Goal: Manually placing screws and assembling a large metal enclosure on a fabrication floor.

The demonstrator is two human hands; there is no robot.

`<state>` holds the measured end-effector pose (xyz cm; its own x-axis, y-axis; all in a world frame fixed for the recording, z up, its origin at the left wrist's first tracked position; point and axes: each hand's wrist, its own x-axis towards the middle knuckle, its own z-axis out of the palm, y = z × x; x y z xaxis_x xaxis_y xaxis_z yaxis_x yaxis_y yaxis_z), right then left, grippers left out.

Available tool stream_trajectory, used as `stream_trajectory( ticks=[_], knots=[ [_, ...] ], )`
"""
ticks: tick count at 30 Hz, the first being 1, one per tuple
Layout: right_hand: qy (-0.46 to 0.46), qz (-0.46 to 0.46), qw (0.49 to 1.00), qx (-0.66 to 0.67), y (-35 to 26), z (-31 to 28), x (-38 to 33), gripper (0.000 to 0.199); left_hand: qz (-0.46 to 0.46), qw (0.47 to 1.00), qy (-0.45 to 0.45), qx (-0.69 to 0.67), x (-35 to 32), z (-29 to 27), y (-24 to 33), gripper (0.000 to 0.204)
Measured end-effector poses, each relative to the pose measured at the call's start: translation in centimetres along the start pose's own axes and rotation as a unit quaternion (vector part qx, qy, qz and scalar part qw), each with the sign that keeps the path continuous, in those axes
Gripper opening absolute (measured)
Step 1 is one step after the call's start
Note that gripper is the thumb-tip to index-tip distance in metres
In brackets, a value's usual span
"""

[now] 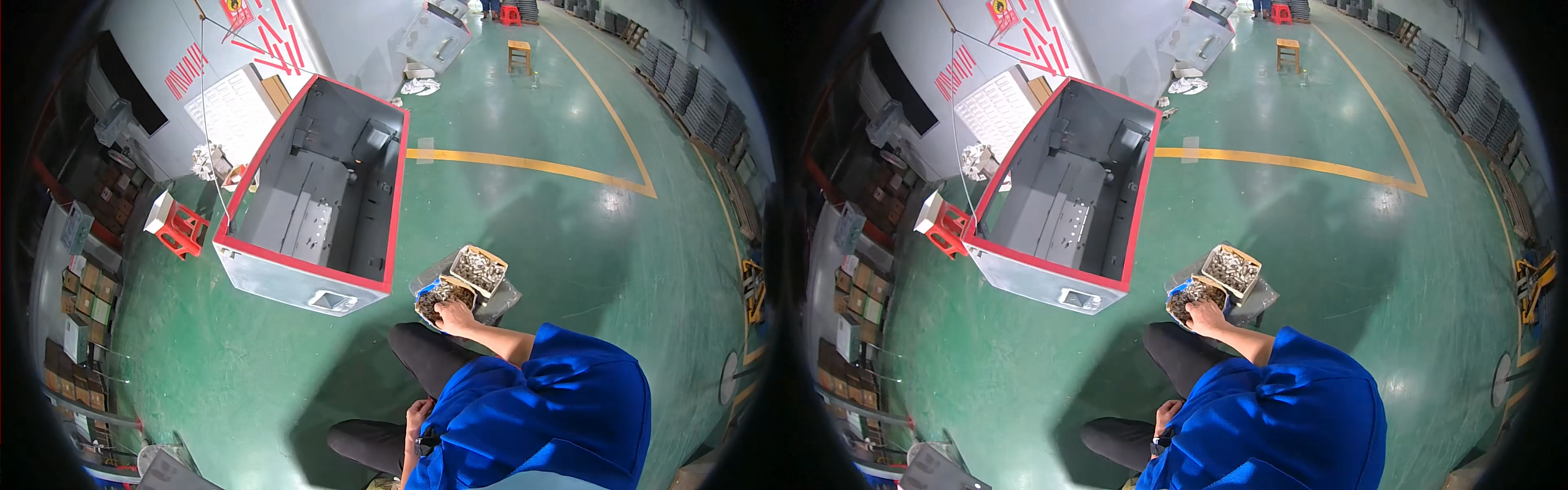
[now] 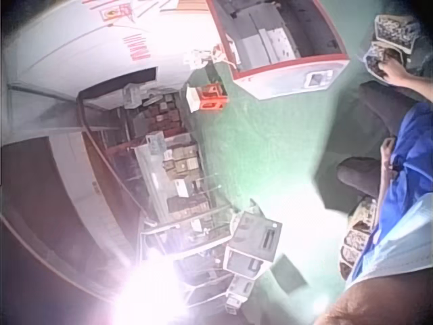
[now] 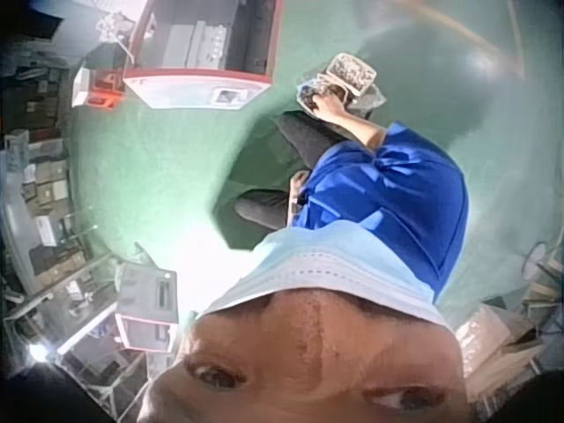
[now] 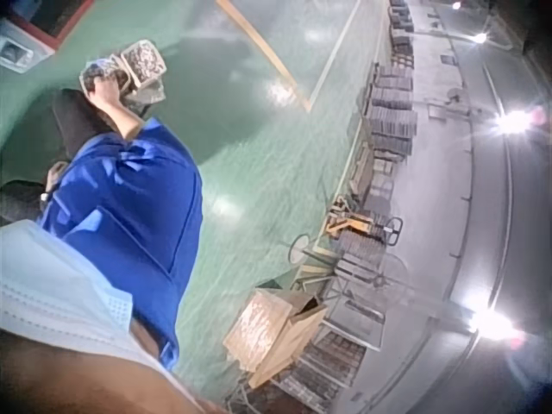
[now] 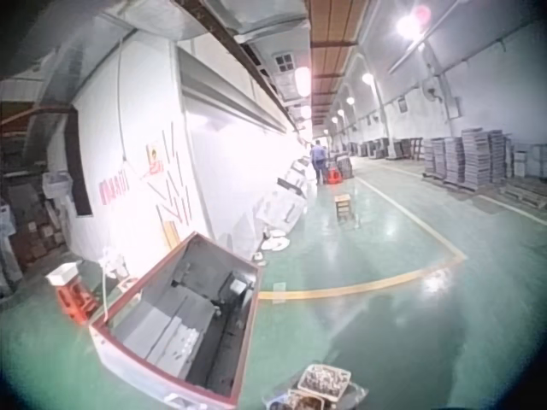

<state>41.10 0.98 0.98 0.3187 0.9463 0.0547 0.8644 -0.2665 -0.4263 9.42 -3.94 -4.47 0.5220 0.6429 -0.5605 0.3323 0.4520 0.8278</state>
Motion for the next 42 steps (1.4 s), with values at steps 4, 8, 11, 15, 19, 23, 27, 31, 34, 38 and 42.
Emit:
stream_trajectory(
  ticks=[4,8,11,15,19,23,27,31,34,38,42],
  knots=[
    [-0.017,0.001,1.000,-0.009,0.26,0.09,0.01,0.035,0.006,1.000,0.003,0.021,-0.15,0.10,0.33,0.028],
    [0.005,0.001,1.000,0.005,0.33,0.32,-0.03,0.032,0.034,0.998,0.005,0.044,-0.40,0.26,0.72,0.027],
    [0.007,0.001,1.000,0.004,0.20,0.25,-0.02,0.032,-0.001,1.000,0.000,-0.005,-0.18,0.24,0.47,0.026],
    [-0.009,0.002,1.000,-0.009,0.26,0.23,0.06,0.033,-0.011,1.000,-0.004,-0.026,0.20,0.07,-0.10,0.026],
    [0.014,-0.001,1.000,0.004,0.29,0.39,0.07,0.030,-0.010,1.000,-0.002,0.000,0.27,0.03,0.01,0.027],
    [0.029,-0.011,1.000,-0.007,0.45,0.56,0.07,0.029,-0.017,1.000,-0.002,-0.003,0.25,0.15,0.21,0.027],
    [0.029,-0.016,0.999,0.001,0.36,0.35,0.03,0.029,-0.009,1.000,-0.002,-0.004,0.10,0.13,0.38,0.025],
    [0.028,-0.018,0.999,-0.009,0.32,0.20,0.01,0.028,-0.002,1.000,0.003,0.010,0.13,0.18,0.35,0.024],
    [0.031,-0.017,0.999,-0.012,0.40,0.31,-0.01,0.028,-0.001,1.000,0.000,-0.009,0.13,0.29,0.39,0.024],
    [0.032,-0.015,0.999,-0.010,0.47,0.47,0.06,0.028,-0.003,1.000,0.003,0.005,0.01,0.34,0.54,0.025],
    [0.033,-0.018,0.999,-0.012,0.49,0.40,-0.09,0.028,-0.013,1.000,0.001,0.001,0.15,0.28,0.45,0.025]
  ],
)
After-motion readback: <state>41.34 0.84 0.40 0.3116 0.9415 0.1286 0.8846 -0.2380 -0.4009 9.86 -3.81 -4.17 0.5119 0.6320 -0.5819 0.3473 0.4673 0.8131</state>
